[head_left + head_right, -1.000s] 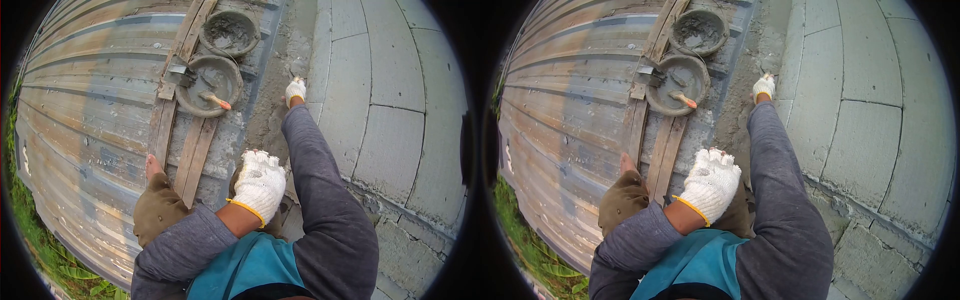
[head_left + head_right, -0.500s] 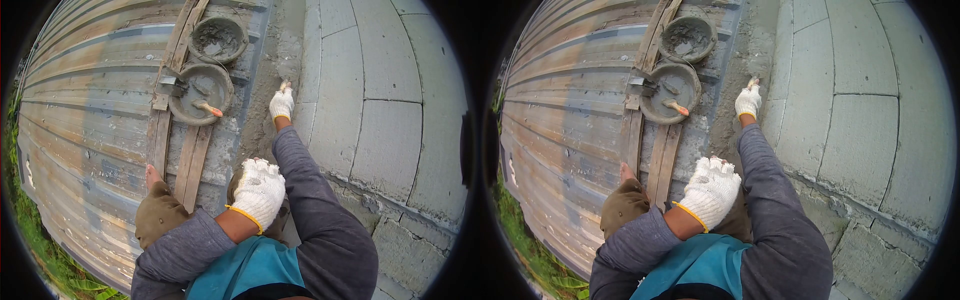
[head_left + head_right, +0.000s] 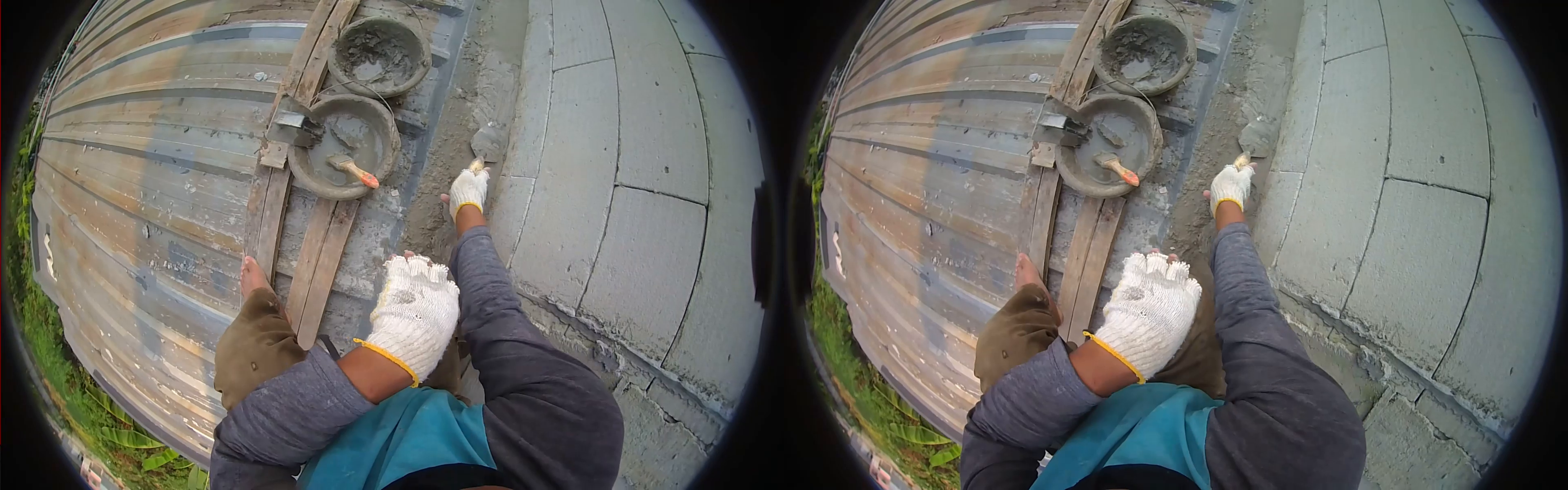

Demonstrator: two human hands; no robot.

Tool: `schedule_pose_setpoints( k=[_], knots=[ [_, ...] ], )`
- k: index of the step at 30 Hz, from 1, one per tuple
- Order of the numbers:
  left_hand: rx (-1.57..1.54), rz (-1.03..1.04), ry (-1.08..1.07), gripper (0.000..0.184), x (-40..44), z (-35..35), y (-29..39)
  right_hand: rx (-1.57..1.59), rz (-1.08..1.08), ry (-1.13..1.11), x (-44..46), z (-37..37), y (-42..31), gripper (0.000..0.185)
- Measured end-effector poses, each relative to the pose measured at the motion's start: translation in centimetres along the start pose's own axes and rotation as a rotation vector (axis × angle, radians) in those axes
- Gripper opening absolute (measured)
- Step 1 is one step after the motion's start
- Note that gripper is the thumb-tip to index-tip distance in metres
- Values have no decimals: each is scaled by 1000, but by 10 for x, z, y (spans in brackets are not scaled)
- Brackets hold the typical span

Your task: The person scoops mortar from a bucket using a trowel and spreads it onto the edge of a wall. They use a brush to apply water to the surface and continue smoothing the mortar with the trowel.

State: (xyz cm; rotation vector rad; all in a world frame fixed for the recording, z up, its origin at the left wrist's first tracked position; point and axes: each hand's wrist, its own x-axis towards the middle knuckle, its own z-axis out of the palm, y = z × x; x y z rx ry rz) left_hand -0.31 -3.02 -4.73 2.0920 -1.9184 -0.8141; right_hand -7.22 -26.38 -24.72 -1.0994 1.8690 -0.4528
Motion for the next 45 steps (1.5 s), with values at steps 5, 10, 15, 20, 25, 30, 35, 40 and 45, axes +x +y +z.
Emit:
schedule_pose_setpoints(
  k=[5, 10, 15, 20, 25, 30, 35, 40, 45],
  knots=[
    [34, 58, -80, 29, 3, -1, 12, -442, -333, 109, -55, -26, 83, 64],
    [19, 69, -71, 26, 2, -8, 17, -596, -463, 96, -10, -7, 24, 60],
    [30, 44, -25, 24, -2, -6, 16, -680, -388, 134, 53, 20, -7, 56],
    [52, 44, 81, 21, -12, 2, 12, -573, -168, 109, 1, 5, 35, 55],
    [63, 79, 107, 23, -20, -1, 16, -369, -64, -1, -28, -36, 112, 60],
    [-9, 77, 312, 27, -23, 17, 23, -76, -236, -24, -136, -69, 102, 68],
    [-25, 52, 2, 29, -33, 5, 30, -449, -735, -103, -101, -68, 85, 61],
    [-60, 75, -124, 29, -49, -20, 24, -1043, -1123, -178, -150, -30, -34, 55],
    [-73, 56, -99, 32, -49, -28, 18, -1383, -1131, -346, -126, 62, -64, 39]
  ],
)
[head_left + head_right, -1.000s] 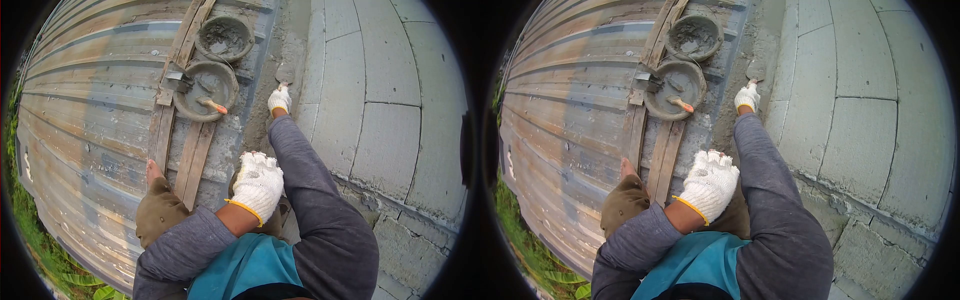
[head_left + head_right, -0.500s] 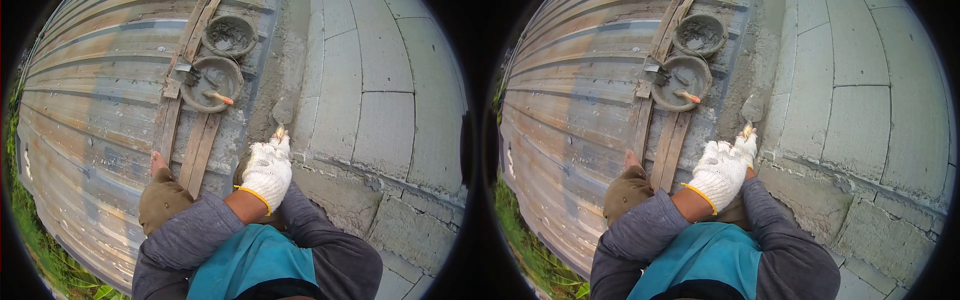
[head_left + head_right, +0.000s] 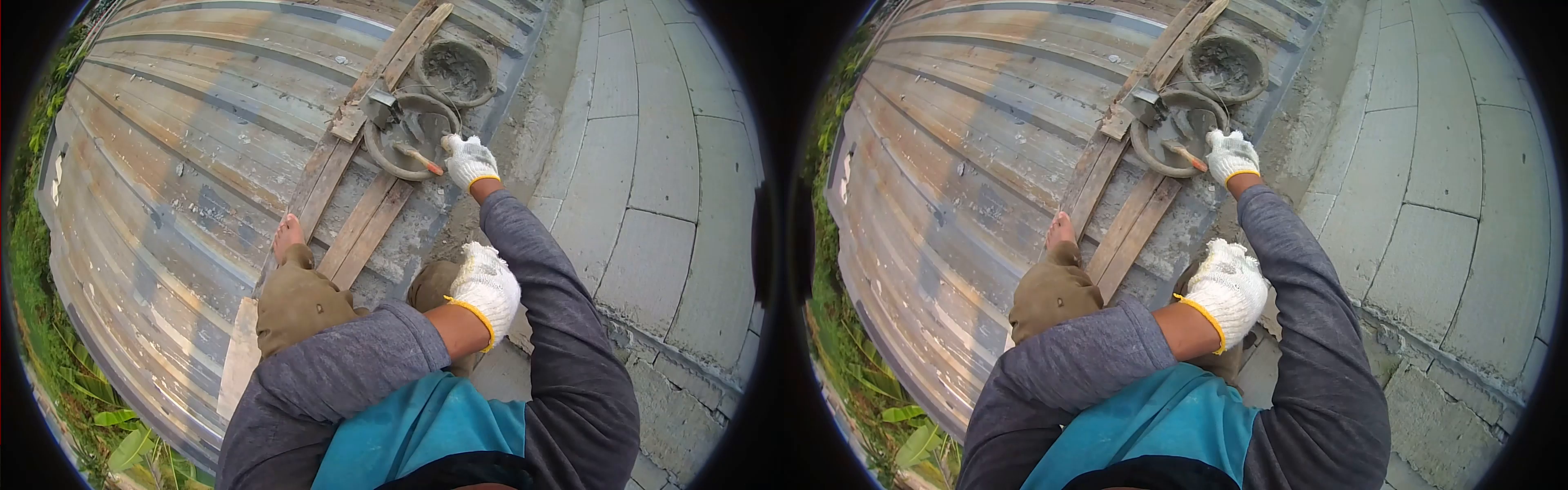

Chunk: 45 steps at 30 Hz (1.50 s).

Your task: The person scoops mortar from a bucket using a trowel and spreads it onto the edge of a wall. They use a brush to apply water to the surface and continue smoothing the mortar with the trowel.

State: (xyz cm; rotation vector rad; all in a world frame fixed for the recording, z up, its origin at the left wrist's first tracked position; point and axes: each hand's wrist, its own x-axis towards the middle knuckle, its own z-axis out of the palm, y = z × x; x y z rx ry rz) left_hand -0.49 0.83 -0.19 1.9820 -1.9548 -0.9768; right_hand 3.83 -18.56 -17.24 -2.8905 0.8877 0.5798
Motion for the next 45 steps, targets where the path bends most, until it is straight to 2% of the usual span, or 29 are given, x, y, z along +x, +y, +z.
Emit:
schedule_pose_setpoints(
  k=[1, 3, 5, 7, 9, 10, 11, 15, 17, 23, 25, 30, 32, 33, 35, 36, 40, 41, 43, 44, 45],
  knots=[
    [3, 5, -27, 33, 1, -1, -1, 79, 62, -135, 19, 5, -2, 37],
    [-18, -6, -53, 34, 0, 2, 1, 79, 116, -209, 35, 18, -6, 35],
    [17, -89, 24, 36, -2, 5, 3, 21, 79, -273, 35, 30, -4, 35],
    [4, -82, -7, 36, -4, -1, -1, -30, 55, -314, 39, 36, -3, 35],
    [1, -68, -49, 36, -4, -3, -3, -152, 161, -205, 35, 32, -13, 37],
    [-19, -35, -31, 37, -2, 0, -3, -222, 95, -95, 23, 19, -18, 36],
    [-43, -3, -11, 37, -2, 2, -3, -221, 91, -98, 12, 10, -20, 36],
    [-79, -4, -34, 39, -2, 3, -4, -428, -6, 221, -14, 2, 8, 22],
    [-40, -31, 68, 41, -4, 6, -1, -442, -75, 285, -22, 0, 28, 18],
    [-45, -37, 67, 40, 1, 9, 7, -460, -123, 261, -14, -18, 42, 21],
    [-60, -31, 55, 39, 3, 5, 5, -474, -116, 58, 6, -26, 28, 23],
    [-69, -32, 91, 38, 7, 10, 6, -469, -105, -133, 50, -23, 0, 27],
    [-9, -41, 29, 38, 7, 5, 7, -501, -105, -301, 59, -15, -6, 29],
    [-7, -38, 30, 38, 8, 4, 6, -502, -102, -300, 57, -17, -5, 29],
    [-91, 3, 49, 38, 10, 5, 3, -468, -177, -357, 47, -25, -2, 31],
    [-92, 6, 52, 38, 10, 5, 2, -355, -166, -321, 35, -37, -2, 32],
    [-26, 24, 40, 38, 10, 9, 4, -259, -99, -259, 16, -64, 27, 38],
    [-18, 10, 64, 37, 10, 10, 5, -257, -91, -257, 13, -66, 37, 38],
    [-33, 27, 43, 37, 12, 7, 3, -30, 34, -213, 10, -67, 61, 47],
    [-54, 37, 22, 36, 13, 6, 2, -5, -17, -102, 15, -45, 88, 52],
    [-50, 43, 24, 36, 12, 5, 2, -6, -11, -98, 14, -40, 92, 52]
  ],
)
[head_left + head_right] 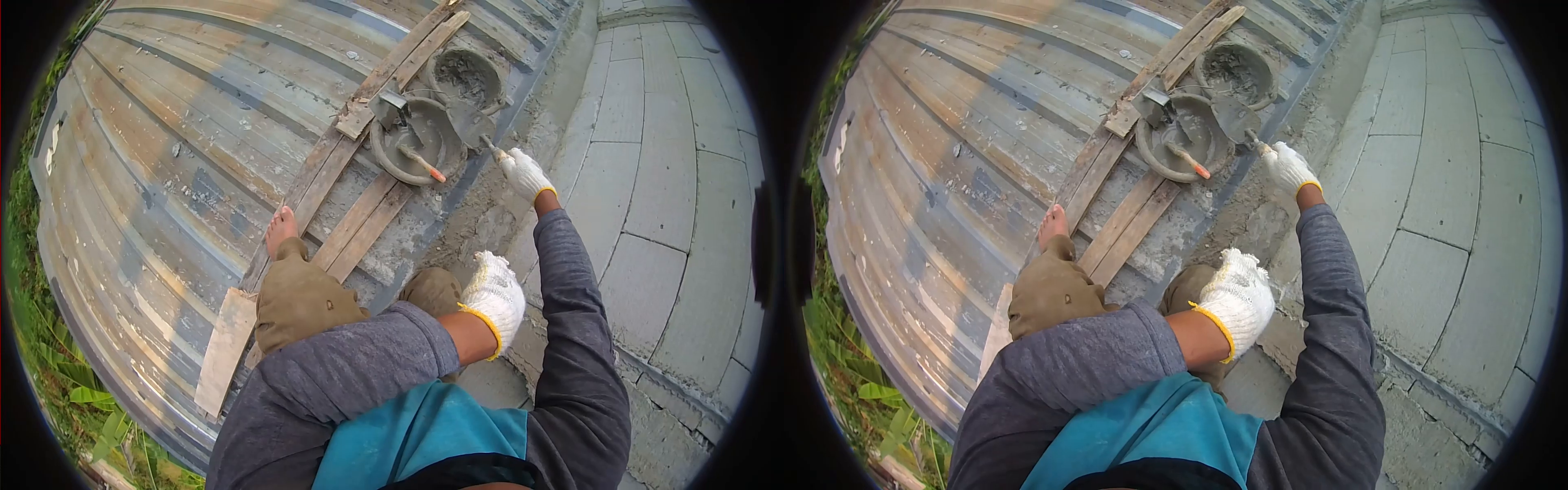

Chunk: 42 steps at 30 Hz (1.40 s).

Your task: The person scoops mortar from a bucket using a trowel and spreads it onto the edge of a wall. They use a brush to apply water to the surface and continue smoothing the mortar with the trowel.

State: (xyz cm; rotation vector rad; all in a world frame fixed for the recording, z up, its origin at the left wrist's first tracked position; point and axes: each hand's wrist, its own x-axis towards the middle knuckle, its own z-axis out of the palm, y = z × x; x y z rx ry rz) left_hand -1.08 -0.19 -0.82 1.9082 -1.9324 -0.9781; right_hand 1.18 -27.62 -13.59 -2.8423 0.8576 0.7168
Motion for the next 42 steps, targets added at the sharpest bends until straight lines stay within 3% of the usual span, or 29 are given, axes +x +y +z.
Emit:
schedule_pose_setpoints(
  k=[2, 3, 10, 15, 17, 18, 20, 21, 24, 26, 37, 39, 40, 42],
  knots=[
    [23, -2, -5, 35, -1, -2, 1, 655, 396, -59, -1, 10, 8, 49],
    [22, -2, -7, 35, 0, 0, 3, 763, 381, 10, 2, 24, 12, 41],
    [27, -46, 7, 35, 8, 3, 2, 807, 340, 228, 67, 57, -6, 46],
    [70, -156, 42, 38, 10, 16, -5, 744, 337, 231, 124, 102, 6, 51],
    [60, -145, 8, 38, 5, 5, -11, 303, 107, 570, 153, 158, 39, 49],
    [44, -129, -22, 37, 5, 2, -12, 303, 111, 565, 138, 139, 25, 49],
    [48, -130, -12, 37, 9, 9, -10, 707, 347, 235, 104, 104, 4, 50],
    [60, -137, 8, 37, 12, 11, -9, 706, 359, 239, 101, 106, 7, 50],
    [58, -108, -14, 34, 12, 9, -6, 623, 347, 213, 95, 109, 19, 49],
    [43, -95, -15, 33, 12, 8, -7, 495, 229, 273, 85, 110, 24, 49],
    [55, -88, 61, 31, 6, 10, -4, 529, 220, 135, 21, 116, 56, 46],
    [49, -71, 29, 31, 4, 5, -5, 578, 328, -28, -13, 73, 30, 46],
    [45, -72, 31, 31, 3, 7, -4, 574, 327, -30, -20, 79, 37, 46],
    [47, -65, 96, 32, 4, 12, -4, 227, 188, 188, -34, 74, 43, 41]
  ],
)
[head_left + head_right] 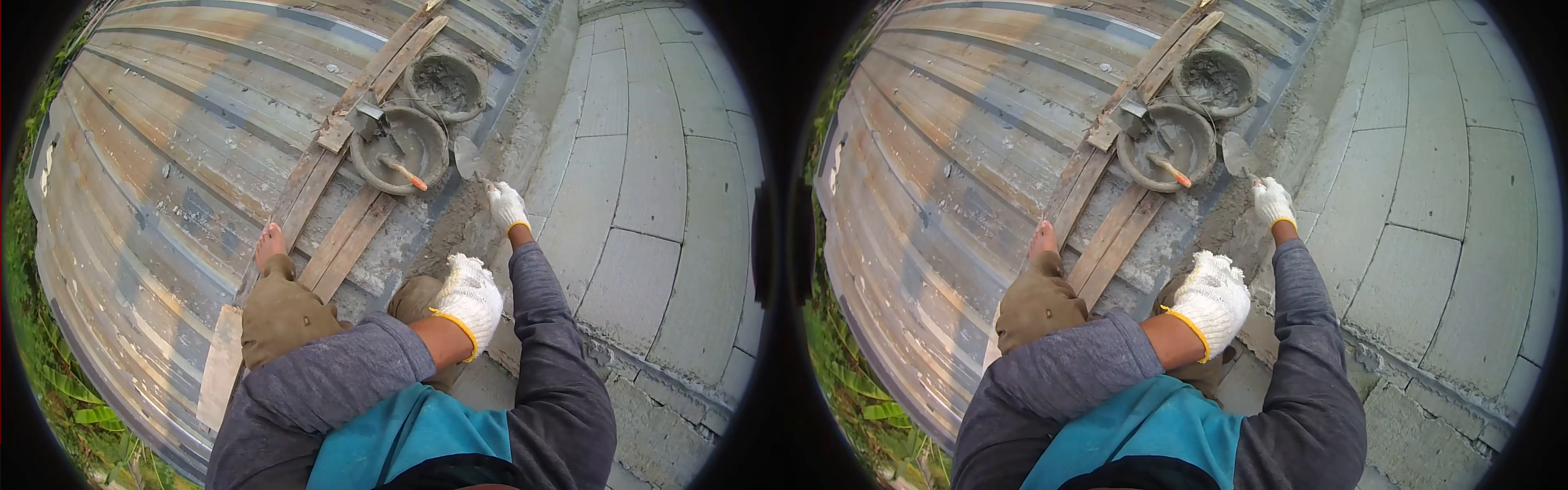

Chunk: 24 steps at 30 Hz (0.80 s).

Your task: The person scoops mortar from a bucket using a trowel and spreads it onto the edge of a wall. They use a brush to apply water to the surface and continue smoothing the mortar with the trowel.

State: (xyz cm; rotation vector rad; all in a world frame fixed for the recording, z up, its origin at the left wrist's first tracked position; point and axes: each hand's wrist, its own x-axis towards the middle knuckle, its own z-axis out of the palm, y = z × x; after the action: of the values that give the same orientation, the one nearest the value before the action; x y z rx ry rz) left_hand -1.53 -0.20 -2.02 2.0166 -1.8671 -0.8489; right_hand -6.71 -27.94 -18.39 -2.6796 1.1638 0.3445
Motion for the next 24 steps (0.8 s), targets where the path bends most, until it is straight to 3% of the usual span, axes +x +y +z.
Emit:
schedule_pose_setpoints(
  k=[1, 2, 4, 8, 12, 18, 20, 23, 24],
  knots=[
    [-2, 1, 7, 32, 1, -1, -1, -71, 230, 19, -8, -11, -11, 37],
    [0, 6, -10, 32, 1, -3, 0, -75, 231, 22, -9, -15, -16, 37],
    [14, 33, -36, 32, 1, -3, 2, -305, 52, 309, -14, -20, -13, 39],
    [29, 48, -72, 32, 6, -5, 3, -343, -36, 481, 15, -17, -3, 44],
    [37, 2, -9, 31, 8, 0, 2, -464, -22, 373, 44, -27, -11, 40],
    [8, -3, -91, 30, 9, -8, -4, -717, -90, 370, 111, -56, 0, 26],
    [11, -16, -88, 30, 8, -10, -8, -679, -70, 260, 124, -72, -12, 27],
    [25, -25, -88, 29, 8, -15, -13, -497, -159, -126, 138, -81, -23, 35],
    [36, -23, -96, 29, 9, -18, -14, -494, -154, -123, 140, -77, -25, 35]
  ],
)
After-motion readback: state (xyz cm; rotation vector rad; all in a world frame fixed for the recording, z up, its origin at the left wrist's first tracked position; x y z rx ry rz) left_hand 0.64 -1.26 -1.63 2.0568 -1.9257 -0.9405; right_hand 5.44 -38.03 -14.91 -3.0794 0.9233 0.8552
